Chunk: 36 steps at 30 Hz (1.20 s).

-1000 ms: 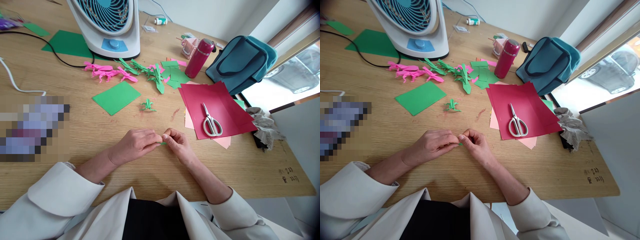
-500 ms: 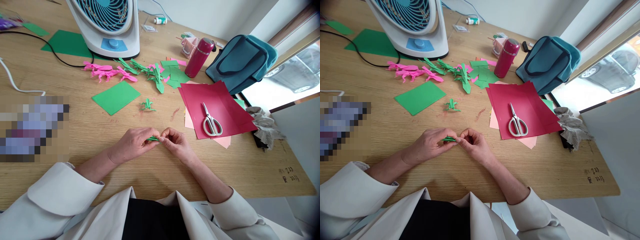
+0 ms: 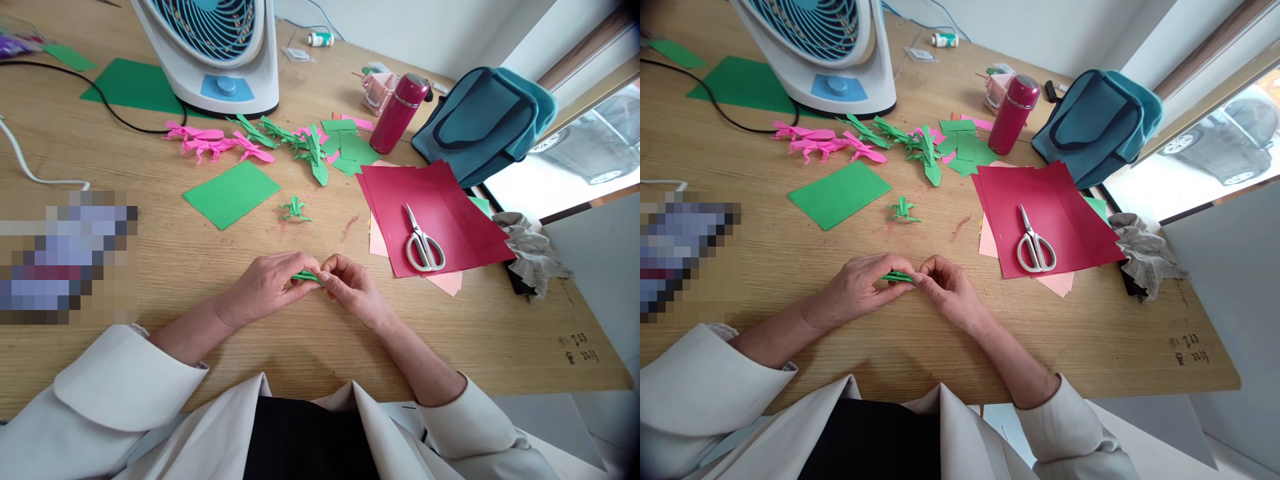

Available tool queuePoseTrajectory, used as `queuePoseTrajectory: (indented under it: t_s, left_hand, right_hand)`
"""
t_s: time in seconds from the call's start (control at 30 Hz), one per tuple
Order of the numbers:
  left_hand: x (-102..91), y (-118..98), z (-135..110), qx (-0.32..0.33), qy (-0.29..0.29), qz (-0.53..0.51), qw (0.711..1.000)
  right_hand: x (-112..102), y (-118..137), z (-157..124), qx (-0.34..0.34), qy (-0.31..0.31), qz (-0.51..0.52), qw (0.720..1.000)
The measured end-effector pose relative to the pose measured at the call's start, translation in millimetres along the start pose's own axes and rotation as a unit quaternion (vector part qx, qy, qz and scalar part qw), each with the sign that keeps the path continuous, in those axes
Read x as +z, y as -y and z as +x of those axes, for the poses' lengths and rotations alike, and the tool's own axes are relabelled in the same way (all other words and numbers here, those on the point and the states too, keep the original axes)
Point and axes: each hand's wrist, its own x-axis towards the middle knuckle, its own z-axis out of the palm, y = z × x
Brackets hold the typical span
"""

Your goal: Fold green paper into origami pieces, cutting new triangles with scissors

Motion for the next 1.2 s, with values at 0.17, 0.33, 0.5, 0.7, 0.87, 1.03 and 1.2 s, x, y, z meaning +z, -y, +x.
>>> queuePoseTrajectory:
  t_s: [0.17, 0.33, 0.5, 0.7, 0.87, 1.03, 1.2]
  left_hand:
    - [1.7, 0, -2, -0.05, -0.017, -0.014, 0.999]
    - [1.6, -4, 0, -0.165, -0.055, -0.088, 0.981]
    - [0.5, -5, 7, -0.234, -0.065, -0.202, 0.949]
    - [2.2, -2, 8, -0.254, -0.024, -0.258, 0.932]
    - [3.9, -2, 7, -0.242, -0.014, -0.243, 0.939]
    - [6.1, -4, 7, -0.235, -0.011, -0.257, 0.938]
    - [5.8, -6, 8, -0.253, -0.004, -0.275, 0.928]
  right_hand:
    - [-1, -3, 0, -0.002, 0.01, 0.022, 1.0]
    - [0, -8, 1, -0.006, 0.008, 0.062, 0.998]
    - [1, -10, 2, -0.006, 0.015, 0.072, 0.997]
    - [3, -11, 1, -0.008, 0.007, 0.058, 0.998]
    - [4, -10, 0, -0.006, -0.002, 0.035, 0.999]
    - [4, -12, -1, -0.014, 0.0, 0.037, 0.999]
    - [5, -12, 0, -0.014, -0.002, 0.04, 0.999]
